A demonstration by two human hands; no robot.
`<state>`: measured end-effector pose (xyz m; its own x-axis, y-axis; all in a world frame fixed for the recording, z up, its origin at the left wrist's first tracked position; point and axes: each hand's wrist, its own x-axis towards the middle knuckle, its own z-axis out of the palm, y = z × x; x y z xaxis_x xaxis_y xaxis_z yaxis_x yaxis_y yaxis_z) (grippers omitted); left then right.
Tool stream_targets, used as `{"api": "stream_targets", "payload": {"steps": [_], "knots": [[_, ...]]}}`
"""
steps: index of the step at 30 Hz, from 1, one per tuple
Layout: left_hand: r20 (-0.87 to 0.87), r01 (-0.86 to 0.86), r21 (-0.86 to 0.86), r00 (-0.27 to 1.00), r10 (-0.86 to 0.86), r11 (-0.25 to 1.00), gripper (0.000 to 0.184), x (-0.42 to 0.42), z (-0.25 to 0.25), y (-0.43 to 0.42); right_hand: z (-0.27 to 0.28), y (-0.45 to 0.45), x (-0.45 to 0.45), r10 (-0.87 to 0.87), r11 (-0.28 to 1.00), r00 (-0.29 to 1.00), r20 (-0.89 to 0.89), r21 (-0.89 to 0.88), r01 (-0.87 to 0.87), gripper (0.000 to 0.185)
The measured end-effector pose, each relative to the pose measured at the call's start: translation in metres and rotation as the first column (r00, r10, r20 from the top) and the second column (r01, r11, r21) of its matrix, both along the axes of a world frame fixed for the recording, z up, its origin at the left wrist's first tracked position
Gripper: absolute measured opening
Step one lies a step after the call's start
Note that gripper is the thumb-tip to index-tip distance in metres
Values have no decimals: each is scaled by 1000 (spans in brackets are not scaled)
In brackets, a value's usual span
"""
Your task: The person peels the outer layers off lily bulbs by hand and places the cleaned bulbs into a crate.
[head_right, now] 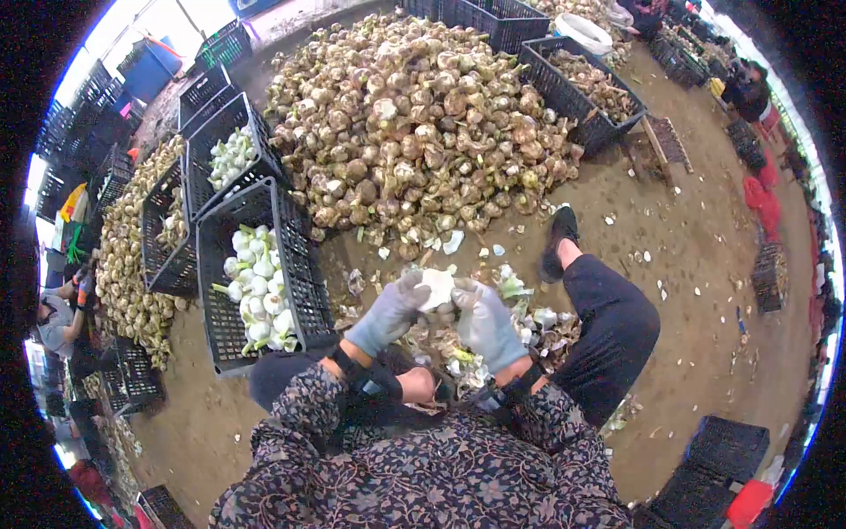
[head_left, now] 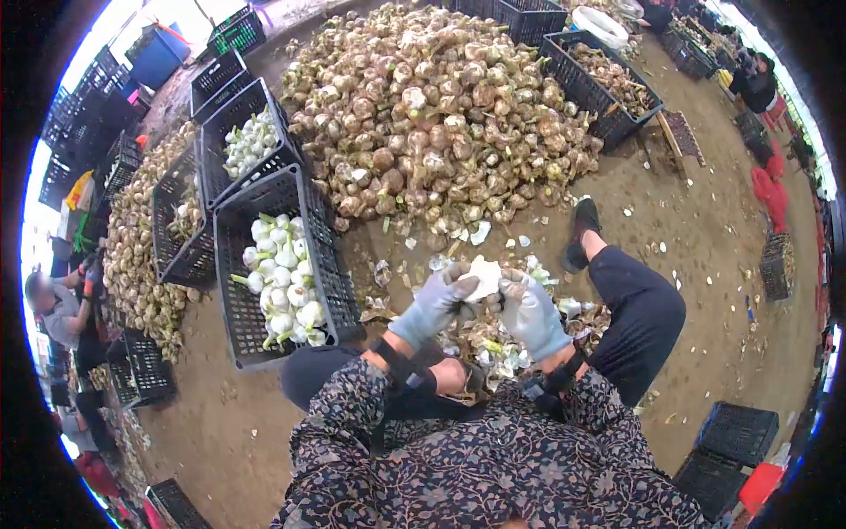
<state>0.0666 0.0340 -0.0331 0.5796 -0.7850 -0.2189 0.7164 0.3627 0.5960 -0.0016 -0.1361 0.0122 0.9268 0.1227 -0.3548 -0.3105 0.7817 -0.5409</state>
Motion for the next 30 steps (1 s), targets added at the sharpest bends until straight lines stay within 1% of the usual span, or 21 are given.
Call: {"api": "stream_targets", "payload": {"steps": [1,2,3,4,6,7,8,10,12,14,15,16,17,18,19,20,22,23,26,28,30], "knots": [[264,-177,282,959,101,943,51,1,-11,-6,-3,1,0,25,906,999,38,-424,-6,21],[523,-399,478,845,112,783,52,0,-18,-9,-10,2,-1,57,639,997,57,-769,8,21],[295,-325,431,932,209,842,58,-9,10,-9,-21,1,0,223,64,908,354,-935,349,24],[299,-325,428,932,207,843,58,-13,7,-12,-31,2,-6,221,60,907,357,-934,353,24],[388,-398,434,892,231,808,60,-26,-5,-19,-23,17,-12,271,-88,858,436,-876,473,24],[159,-357,281,933,323,891,54,-29,-12,-19,-14,19,-11,279,21,865,417,-903,429,22],[160,-364,282,930,331,888,54,-31,-11,-20,-13,21,-11,286,25,862,417,-903,429,22],[60,-318,257,948,314,913,51,-31,-9,-18,-12,22,-8,301,155,857,418,-908,389,20],[60,-287,217,958,280,933,47,-30,-6,-11,-22,17,-6,318,173,848,424,-905,388,22],[67,-197,133,980,190,971,41,-27,-2,-6,-29,17,0,240,416,918,314,-888,195,21],[34,-227,134,974,224,965,41,-25,-7,-11,-13,17,-1,153,696,964,219,-716,52,22],[52,-217,144,976,212,965,41,-24,-8,-9,-11,16,2,138,706,962,236,-705,71,22],[-128,-177,40,975,180,983,41,-25,-3,-6,-8,14,2,118,922,968,220,-386,-25,22],[-304,-156,-67,944,129,986,41,-27,1,-3,-5,14,2,113,993,973,202,-4,-114,22],[-257,-215,15,943,212,976,42,-32,5,-3,-2,17,3,71,992,978,195,-117,-49,23],[-245,-214,28,946,214,976,42,-33,12,-6,3,19,5,67,994,976,206,-103,-47,23],[-92,-330,289,925,369,899,43,-36,22,-11,12,20,8,-10,978,971,238,204,-40,24],[-9,-320,347,939,344,882,38,-36,29,-11,12,18,7,-46,975,976,213,222,-3,26],[79,-404,252,914,397,879,32,-34,46,-11,20,5,9,-13,975,979,203,218,-32,28],[22,-456,237,885,464,858,29,-32,39,-18,35,-6,-2,-5,981,972,235,189,-41,28],[-240,-651,83,721,649,754,29,-26,28,-25,58,-16,-9,60,995,941,334,51,-81,28]]}}
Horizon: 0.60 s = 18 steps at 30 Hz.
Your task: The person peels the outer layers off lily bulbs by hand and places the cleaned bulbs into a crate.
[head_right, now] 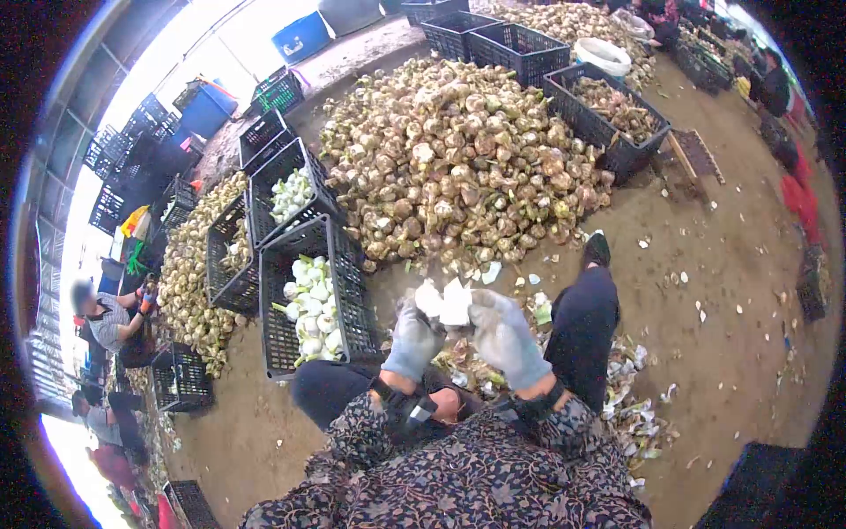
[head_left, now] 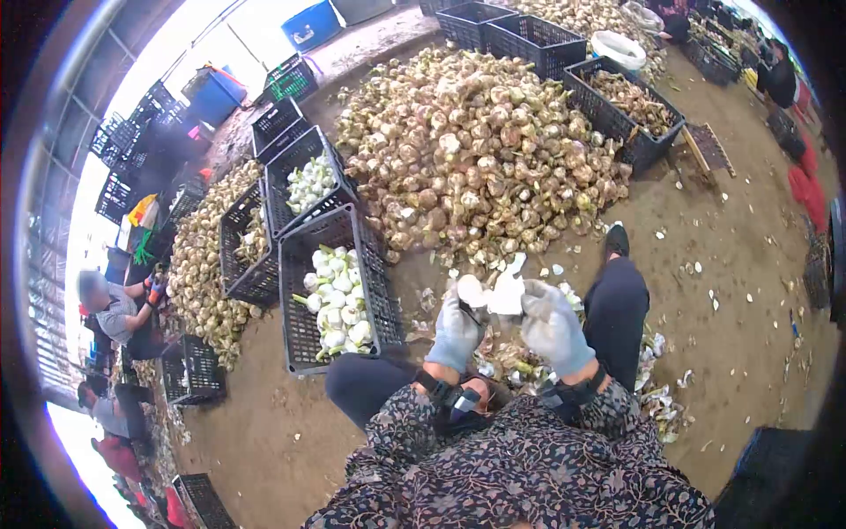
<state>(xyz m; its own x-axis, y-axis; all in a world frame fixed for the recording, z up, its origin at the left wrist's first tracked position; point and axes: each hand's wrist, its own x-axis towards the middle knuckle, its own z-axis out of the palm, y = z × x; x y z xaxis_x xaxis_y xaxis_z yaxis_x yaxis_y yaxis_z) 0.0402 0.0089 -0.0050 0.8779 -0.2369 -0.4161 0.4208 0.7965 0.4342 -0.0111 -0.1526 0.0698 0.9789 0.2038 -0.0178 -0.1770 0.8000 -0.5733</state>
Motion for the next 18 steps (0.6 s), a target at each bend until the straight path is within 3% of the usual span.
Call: {"api": "stream_targets", "payload": {"steps": [1,2,3,4,5,7,8,10,11,12,14,15,16,17,18], "knots": [[-80,-61,-147,996,50,987,30,2,-4,0,20,-7,-9,9,994,1000,8,-112,-8,29],[-75,-74,-145,995,64,987,30,1,-2,-1,30,-27,-8,191,635,954,232,-770,60,32],[-32,-89,-145,996,85,985,31,1,2,-4,18,-36,-7,337,397,865,371,-889,227,34],[9,-96,-146,995,98,985,32,1,6,-7,7,-42,-7,498,149,747,439,-893,426,35],[-40,-97,-125,995,92,987,32,0,22,-11,14,-44,-13,494,145,751,439,-893,426,35],[-26,-58,-142,998,55,988,30,0,32,-19,36,-45,-19,517,-333,852,78,-899,285,44],[-15,-31,-153,999,29,988,28,-2,38,-23,36,-48,-17,518,-341,852,75,-895,286,44],[-66,-43,-151,997,33,988,32,-8,48,-33,33,-51,-8,199,-109,892,406,-896,432,52],[4,-14,-49,1000,15,999,35,-10,48,-40,52,-46,-5,123,-87,905,408,-904,419,49],[69,9,56,998,-13,998,37,-13,53,-46,55,-40,1,127,-86,907,401,-907,413,49],[112,32,137,993,-47,990,44,-19,58,-51,51,-32,13,178,-121,736,653,-728,675,36],[112,53,262,990,-85,964,45,-21,56,-49,36,-30,22,174,-60,729,662,-732,678,27],[108,70,381,987,-120,922,46,-22,55,-47,25,-37,24,177,-60,729,661,-732,678,27],[0,46,342,999,-49,939,43,-19,57,-51,29,-41,27,332,-96,752,570,-773,628,25],[3,32,341,999,-35,940,43,-17,55,-49,33,-43,33,477,-138,749,459,-803,580,22]]}}
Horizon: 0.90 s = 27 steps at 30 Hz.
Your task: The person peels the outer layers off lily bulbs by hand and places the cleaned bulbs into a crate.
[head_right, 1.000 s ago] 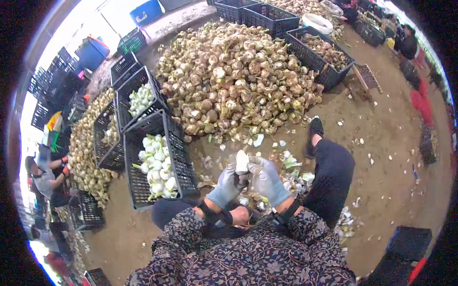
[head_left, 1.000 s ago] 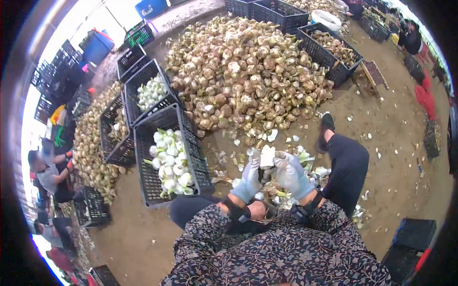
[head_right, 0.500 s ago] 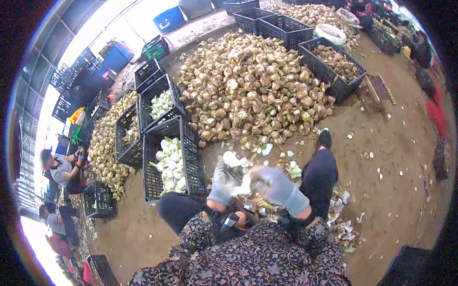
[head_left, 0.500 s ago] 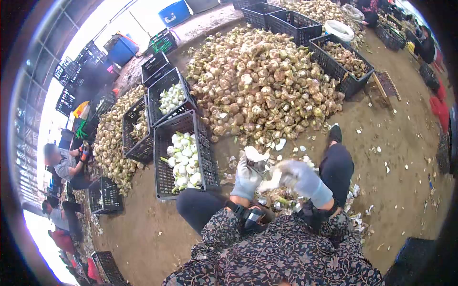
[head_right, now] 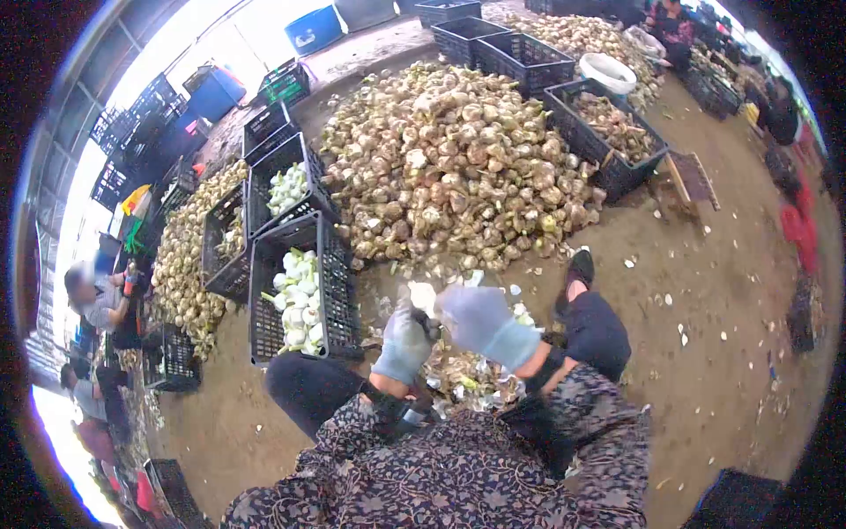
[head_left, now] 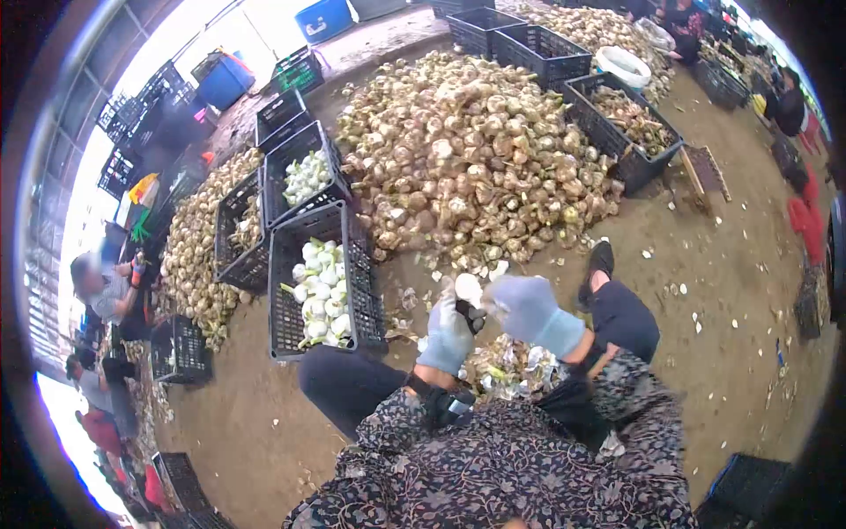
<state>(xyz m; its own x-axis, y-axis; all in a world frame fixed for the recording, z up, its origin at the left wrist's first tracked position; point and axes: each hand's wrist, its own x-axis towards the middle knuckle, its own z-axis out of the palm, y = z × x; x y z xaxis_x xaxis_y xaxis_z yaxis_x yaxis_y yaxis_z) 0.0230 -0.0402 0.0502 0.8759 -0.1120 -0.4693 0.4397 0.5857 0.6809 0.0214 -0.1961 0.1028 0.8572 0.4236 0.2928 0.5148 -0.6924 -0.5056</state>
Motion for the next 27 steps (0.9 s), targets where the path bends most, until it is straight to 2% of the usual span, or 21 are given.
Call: {"api": "stream_targets", "payload": {"steps": [1,2,3,4,5,6,7,8,9,10,12,13,14,16,17,18,19,21,24,25,27], "knots": [[-69,-21,-68,997,17,997,45,1,-4,4,6,-6,0,126,974,989,-72,-180,-137,20],[-140,-48,-132,990,30,990,46,3,-10,11,10,-9,5,146,972,986,-75,-175,-157,20],[-198,-8,-274,979,-49,962,49,8,-19,22,13,-12,12,218,828,918,-330,-435,-353,22],[-198,-25,-266,980,-30,964,49,11,-29,29,14,-14,17,191,582,801,-567,-592,-558,23],[-247,-54,-301,969,-24,952,50,13,-38,32,16,-17,19,210,576,800,-563,-590,-566,23],[-289,-86,-336,957,-16,938,52,16,-48,35,20,-20,24,109,658,864,-491,-616,-433,31],[-220,-62,-375,975,-24,925,51,14,-58,38,20,-20,33,6,722,910,-414,-628,-291,41],[-283,-141,-299,958,53,944,51,15,-56,35,16,-19,40,40,717,915,-400,-627,-305,41],[-324,-189,-279,942,93,942,51,17,-59,31,11,-18,43,74,908,981,-180,-394,-141,47],[-369,-236,-254,920,132,938,51,18,-62,30,4,-12,45,31,997,999,30,-73,-29,54],[-351,-48,-355,932,-86,934,51,11,-78,45,-5,12,45,11,1000,1000,16,5,-11,49],[-312,-86,-465,947,-73,881,52,13,-91,43,-16,22,42,-37,993,998,-47,109,42,45],[-364,-238,-470,930,59,850,52,17,-80,34,-29,28,36,-92,973,988,-122,199,116,42],[-314,-204,-541,949,29,816,50,29,-60,25,-55,34,37,-180,925,936,-303,273,266,35],[-270,-215,-505,959,83,836,49,27,-27,17,-59,35,39,-193,892,931,-309,340,298,35],[-246,-225,-526,963,106,820,48,29,-32,16,-60,37,41,-202,854,928,-312,408,323,34],[-210,-188,-521,974,88,832,49,27,-36,16,-56,39,42,-216,852,923,-317,401,338,34],[-167,-158,-488,982,86,859,51,28,-35,9,-45,43,44,-220,906,973,-63,356,228,28],[-254,-310,-406,942,220,860,52,27,-18,-6,-36,49,45,-214,947,975,-65,232,223,24],[-210,-275,-449,957,199,850,52,27,-41,1,-30,50,46,-204,961,977,-54,181,211,22],[-222,-271,-468,957,185,841,51,24,-25,4,-31,48,51,-166,960,983,-79,214,179,22]]}}
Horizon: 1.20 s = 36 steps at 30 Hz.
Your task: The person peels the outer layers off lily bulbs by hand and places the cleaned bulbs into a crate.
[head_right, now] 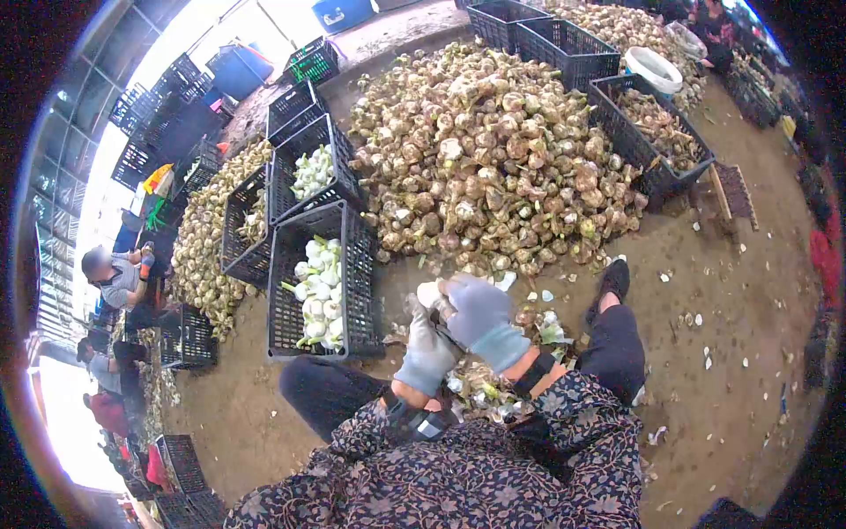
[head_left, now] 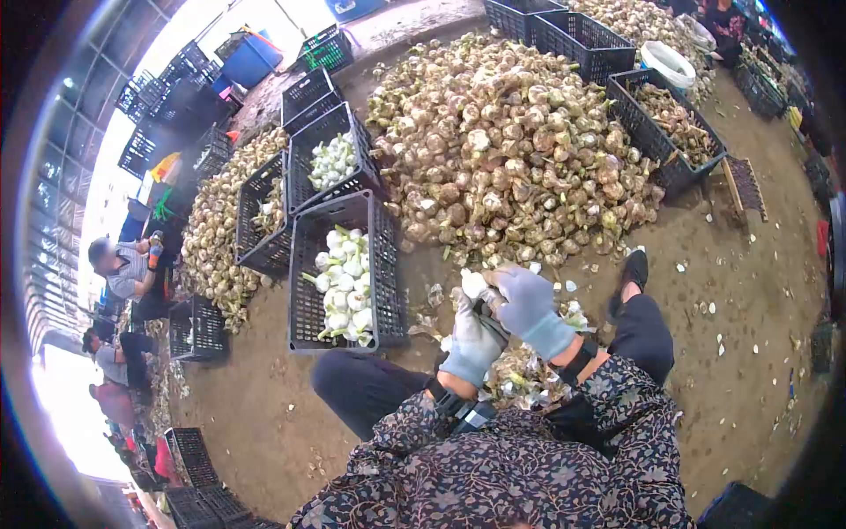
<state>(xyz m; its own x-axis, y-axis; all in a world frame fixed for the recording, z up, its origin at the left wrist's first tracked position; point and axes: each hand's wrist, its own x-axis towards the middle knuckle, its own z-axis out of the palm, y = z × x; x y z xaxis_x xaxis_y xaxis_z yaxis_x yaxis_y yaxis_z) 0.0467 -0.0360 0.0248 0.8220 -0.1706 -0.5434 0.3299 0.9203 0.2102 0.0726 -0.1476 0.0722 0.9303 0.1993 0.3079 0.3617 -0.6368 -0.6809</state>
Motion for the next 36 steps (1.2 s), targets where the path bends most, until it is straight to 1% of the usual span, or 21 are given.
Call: {"api": "stream_targets", "payload": {"steps": [2,6,8,9,11,13,14,16,19,20,21,22,23,25,27,28,29,31,33,34,36], "knots": [[28,10,-115,1000,-7,993,52,-3,9,6,1,1,5,50,998,998,38,30,-51,22],[119,-27,63,993,19,998,56,-2,20,7,9,8,4,48,999,997,65,21,-49,20],[140,-65,-46,988,71,997,58,-5,19,14,-1,15,11,73,991,979,193,100,-94,18],[281,-18,59,960,0,998,57,-6,20,19,4,20,11,50,992,981,187,106,-71,17],[308,-13,-151,950,60,988,55,-6,3,22,13,20,16,132,981,989,70,137,-140,19],[381,21,-327,918,111,945,54,5,-38,33,4,25,24,187,972,963,192,103,-209,17],[387,7,-334,913,130,943,54,4,-29,31,9,27,23,151,985,971,186,59,-164,14],[270,-120,-24,955,123,992,56,-1,-1,28,3,31,23,95,996,968,233,-26,-91,7],[262,-86,174,964,38,981,55,-3,-10,36,2,36,23,102,994,971,216,14,-107,8],[222,-80,173,974,40,982,54,-7,20,36,-5,35,25,67,995,977,204,54,-80,10],[159,-139,266,982,99,954,53,4,-18,38,-15,33,31,24,995,980,195,88,-42,12],[67,0,151,998,-10,988,53,3,-14,45,-22,28,37,-49,998,983,179,45,41,14],[88,10,193,996,-28,981,50,-4,5,45,-24,20,45,-114,993,978,176,4,115,15],[266,150,-185,959,-98,971,48,-6,8,55,-15,4,50,-128,992,990,57,26,127,16],[246,140,-222,966,-83,965,47,-6,11,54,-3,0,43,-119,991,989,87,-44,123,15],[229,113,-251,972,-54,961,45,-6,13,53,4,-1,34,65,996,998,22,54,-66,15],[228,113,-259,972,-53,959,45,-5,15,49,13,0,26,253,956,967,-25,161,-245,15],[139,-17,-73,990,27,997,45,-5,16,41,20,10,12,256,952,964,-78,191,-237,15],[149,-2,-85,989,15,996,45,-5,1,38,27,14,3,222,921,926,-306,377,-96,14],[88,-4,-68,996,10,998,45,-5,-5,37,17,11,9,130,991,988,-84,21,-129,12],[-44,-38,37,998,40,999,43,-2,2,29,15,6,13,41,994,998,-46,100,-37,11]]}}
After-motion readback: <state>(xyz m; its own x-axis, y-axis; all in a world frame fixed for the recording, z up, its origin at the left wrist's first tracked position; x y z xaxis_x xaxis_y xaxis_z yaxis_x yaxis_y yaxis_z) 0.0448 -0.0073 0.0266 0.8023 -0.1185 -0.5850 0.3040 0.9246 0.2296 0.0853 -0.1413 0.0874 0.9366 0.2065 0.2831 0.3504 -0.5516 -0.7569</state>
